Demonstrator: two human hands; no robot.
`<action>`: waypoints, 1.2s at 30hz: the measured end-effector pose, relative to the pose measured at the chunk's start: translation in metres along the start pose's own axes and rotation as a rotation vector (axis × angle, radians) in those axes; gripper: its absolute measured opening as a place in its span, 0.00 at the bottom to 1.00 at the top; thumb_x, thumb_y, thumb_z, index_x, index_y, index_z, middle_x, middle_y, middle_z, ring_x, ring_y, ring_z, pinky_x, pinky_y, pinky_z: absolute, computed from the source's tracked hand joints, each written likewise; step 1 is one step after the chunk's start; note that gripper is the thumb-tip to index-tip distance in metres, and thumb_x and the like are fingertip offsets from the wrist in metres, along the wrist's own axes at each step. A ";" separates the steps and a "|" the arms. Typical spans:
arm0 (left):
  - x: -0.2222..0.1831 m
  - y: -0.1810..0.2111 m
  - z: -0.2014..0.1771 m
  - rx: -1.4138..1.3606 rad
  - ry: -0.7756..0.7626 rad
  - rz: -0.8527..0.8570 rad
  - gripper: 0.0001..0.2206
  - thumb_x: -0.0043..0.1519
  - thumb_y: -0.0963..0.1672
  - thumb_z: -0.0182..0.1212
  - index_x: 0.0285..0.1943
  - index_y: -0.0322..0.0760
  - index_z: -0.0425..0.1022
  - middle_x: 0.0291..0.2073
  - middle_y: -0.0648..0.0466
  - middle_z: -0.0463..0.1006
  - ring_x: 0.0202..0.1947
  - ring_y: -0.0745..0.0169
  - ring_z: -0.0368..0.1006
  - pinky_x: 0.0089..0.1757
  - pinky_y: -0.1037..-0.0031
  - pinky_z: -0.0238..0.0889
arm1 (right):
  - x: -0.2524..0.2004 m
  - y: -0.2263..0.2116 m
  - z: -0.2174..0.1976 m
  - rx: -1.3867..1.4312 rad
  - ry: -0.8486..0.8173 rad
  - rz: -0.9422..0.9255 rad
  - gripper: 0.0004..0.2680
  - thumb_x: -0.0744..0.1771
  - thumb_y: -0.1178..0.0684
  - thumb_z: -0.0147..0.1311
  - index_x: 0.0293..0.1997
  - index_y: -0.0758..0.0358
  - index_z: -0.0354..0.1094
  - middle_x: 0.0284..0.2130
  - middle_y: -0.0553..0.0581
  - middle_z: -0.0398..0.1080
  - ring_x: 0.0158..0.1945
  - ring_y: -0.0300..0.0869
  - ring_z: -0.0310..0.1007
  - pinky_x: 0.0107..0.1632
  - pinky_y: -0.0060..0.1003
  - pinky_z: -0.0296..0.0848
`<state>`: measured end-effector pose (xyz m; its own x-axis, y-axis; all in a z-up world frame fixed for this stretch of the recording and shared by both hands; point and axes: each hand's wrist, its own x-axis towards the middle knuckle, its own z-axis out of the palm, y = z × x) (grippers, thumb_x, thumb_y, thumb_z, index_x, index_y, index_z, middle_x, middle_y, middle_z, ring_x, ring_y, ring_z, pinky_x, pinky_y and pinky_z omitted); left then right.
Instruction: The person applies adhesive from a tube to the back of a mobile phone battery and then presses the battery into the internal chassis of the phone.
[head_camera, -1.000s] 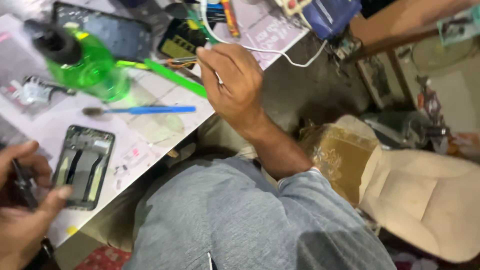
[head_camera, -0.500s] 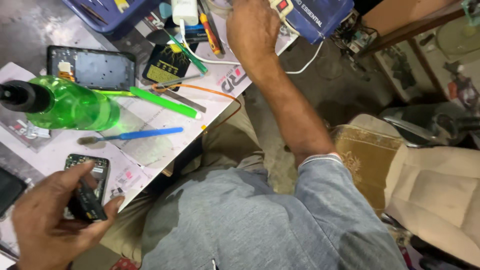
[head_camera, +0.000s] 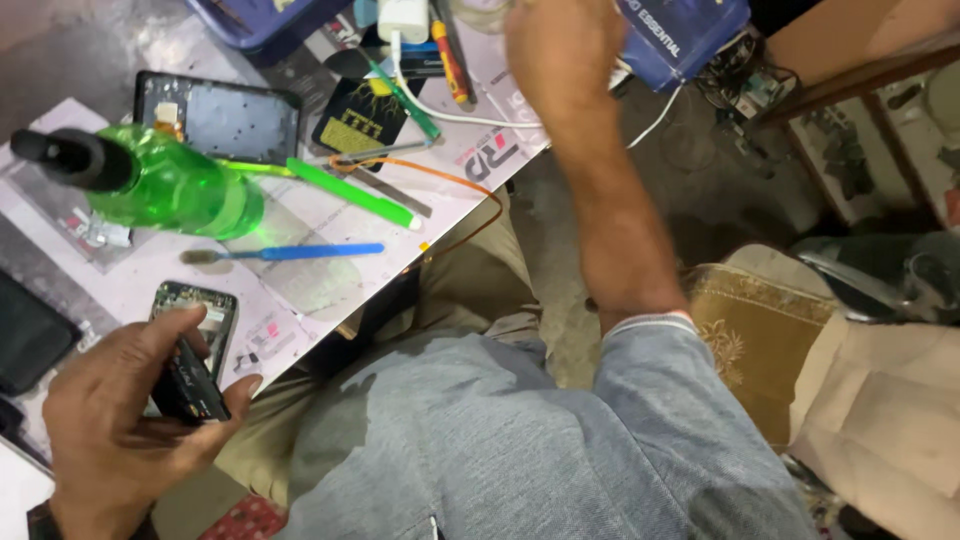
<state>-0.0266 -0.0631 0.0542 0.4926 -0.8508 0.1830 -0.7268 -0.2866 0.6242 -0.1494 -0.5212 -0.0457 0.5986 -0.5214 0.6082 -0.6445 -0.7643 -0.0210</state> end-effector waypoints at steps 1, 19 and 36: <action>-0.003 0.000 -0.001 0.008 0.010 0.026 0.30 0.46 0.43 0.77 0.59 0.30 0.74 0.36 0.48 0.77 0.35 0.55 0.76 0.36 0.72 0.68 | -0.004 0.005 -0.025 0.249 -0.051 -0.014 0.05 0.65 0.55 0.60 0.34 0.65 0.74 0.26 0.62 0.74 0.29 0.53 0.75 0.33 0.47 0.71; -0.063 -0.060 0.012 -1.040 0.053 -0.117 0.26 0.70 0.49 0.67 0.68 0.23 0.69 0.44 0.43 0.79 0.39 0.52 0.76 0.44 0.71 0.70 | -0.131 -0.186 -0.085 2.348 -1.111 0.335 0.15 0.72 0.52 0.58 0.63 0.66 0.59 0.43 0.69 0.74 0.30 0.42 0.70 0.32 0.31 0.68; -0.085 -0.075 0.012 -1.559 0.125 -0.359 0.22 0.78 0.47 0.43 0.69 0.22 0.67 0.54 0.34 0.77 0.52 0.50 0.78 0.53 0.59 0.75 | -0.120 -0.190 -0.099 1.940 -0.724 0.059 0.09 0.72 0.59 0.60 0.55 0.67 0.63 0.44 0.72 0.75 0.33 0.47 0.75 0.30 0.36 0.72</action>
<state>-0.0202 0.0252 -0.0175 0.6133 -0.7796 -0.1271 0.5649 0.3203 0.7605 -0.1457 -0.2755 -0.0367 0.9503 -0.2069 0.2325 0.2720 0.1887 -0.9436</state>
